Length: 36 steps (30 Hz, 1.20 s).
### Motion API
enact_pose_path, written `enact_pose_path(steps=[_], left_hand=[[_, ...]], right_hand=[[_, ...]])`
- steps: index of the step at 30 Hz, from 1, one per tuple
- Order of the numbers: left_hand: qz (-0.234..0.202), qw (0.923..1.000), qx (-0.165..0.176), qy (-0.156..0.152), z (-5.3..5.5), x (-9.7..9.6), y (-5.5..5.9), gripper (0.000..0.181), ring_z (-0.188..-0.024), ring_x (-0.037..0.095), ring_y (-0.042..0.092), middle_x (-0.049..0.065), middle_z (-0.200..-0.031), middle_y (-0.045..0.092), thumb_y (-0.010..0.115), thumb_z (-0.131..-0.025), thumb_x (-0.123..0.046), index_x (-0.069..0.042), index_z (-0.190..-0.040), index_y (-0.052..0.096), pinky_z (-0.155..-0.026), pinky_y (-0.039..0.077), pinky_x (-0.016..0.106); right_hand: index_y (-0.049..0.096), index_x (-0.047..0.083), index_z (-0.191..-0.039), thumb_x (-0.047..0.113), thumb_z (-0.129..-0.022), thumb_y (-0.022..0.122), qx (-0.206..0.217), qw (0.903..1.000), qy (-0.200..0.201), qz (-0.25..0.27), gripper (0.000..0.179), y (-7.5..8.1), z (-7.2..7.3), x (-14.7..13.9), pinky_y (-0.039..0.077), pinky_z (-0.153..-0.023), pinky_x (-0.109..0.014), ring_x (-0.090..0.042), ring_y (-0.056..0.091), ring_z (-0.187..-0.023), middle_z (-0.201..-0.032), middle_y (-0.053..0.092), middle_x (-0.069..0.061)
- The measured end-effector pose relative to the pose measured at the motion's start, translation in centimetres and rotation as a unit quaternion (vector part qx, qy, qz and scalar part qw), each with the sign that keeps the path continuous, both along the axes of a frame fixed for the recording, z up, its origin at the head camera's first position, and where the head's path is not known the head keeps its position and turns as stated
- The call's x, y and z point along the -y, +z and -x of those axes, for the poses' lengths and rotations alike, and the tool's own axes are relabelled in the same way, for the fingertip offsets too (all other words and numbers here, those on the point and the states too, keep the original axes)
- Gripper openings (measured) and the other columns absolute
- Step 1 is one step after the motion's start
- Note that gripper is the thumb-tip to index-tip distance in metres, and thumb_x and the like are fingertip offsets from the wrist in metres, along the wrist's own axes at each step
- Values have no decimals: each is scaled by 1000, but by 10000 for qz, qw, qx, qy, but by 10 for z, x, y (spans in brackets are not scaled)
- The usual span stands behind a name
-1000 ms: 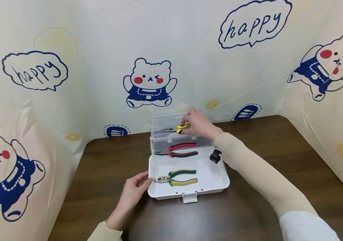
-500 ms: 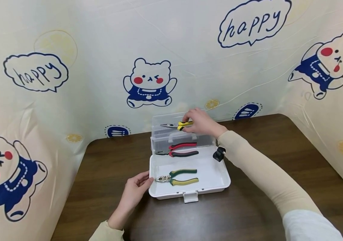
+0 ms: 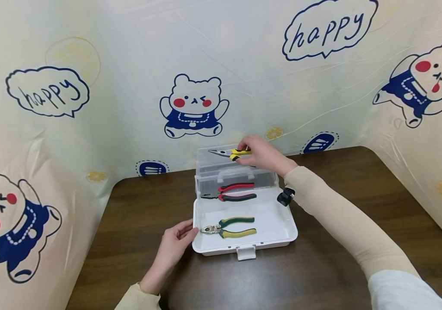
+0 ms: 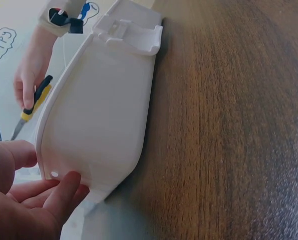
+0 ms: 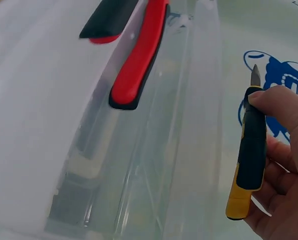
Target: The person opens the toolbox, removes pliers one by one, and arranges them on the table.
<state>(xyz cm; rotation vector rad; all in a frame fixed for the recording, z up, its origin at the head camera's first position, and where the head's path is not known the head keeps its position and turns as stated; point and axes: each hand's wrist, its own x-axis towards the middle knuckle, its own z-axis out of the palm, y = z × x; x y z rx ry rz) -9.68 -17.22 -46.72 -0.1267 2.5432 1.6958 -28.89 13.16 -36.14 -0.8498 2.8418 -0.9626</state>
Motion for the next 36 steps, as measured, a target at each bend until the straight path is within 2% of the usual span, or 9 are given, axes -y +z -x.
enact_pose_path(steps=[7,13,21,31,36], left_hand=[[-44,10000,2,-41,-1,0,0,37,-110,29,72,22,-122,73,72,-98,-9,6,-132,67,-90,59,33],[-97,9999,-47,-72,-3,-1,1,37,-110,29,72,22,-122,73,72,-98,-9,6,-132,67,-89,59,30],[-41,10000,-52,-67,-3,0,2,38,-112,31,71,24,-124,72,71,-99,-9,7,-133,66,-92,59,34],[34,10000,-21,-78,-1,2,1,38,-112,30,71,22,-124,72,71,-99,-10,5,-134,66,-92,59,34],[30,9999,-19,-107,-1,2,1,38,-112,29,70,21,-125,72,71,-99,-10,4,-134,66,-92,58,33]], right_hand=[[69,2,-114,22,-90,82,-83,9996,-169,204,33,5,-14,-11,51,-93,-42,-28,57,-104,-113,65,-12],[66,0,-116,19,-92,81,-15,9978,-553,368,34,2,-33,-32,52,-93,-46,-31,57,-104,-116,62,-16],[65,-2,-116,15,-91,80,-254,9922,-1126,462,34,-4,-62,-67,53,-93,-48,-31,55,-103,-115,62,-17],[64,-6,-114,18,-91,79,-428,9789,-1954,407,36,-32,-94,-117,51,-91,-53,-37,57,-102,-115,60,-23],[64,-8,-114,18,-91,78,-440,9675,-2453,423,37,-50,-110,-141,50,-90,-55,-39,56,-101,-114,60,-25]])
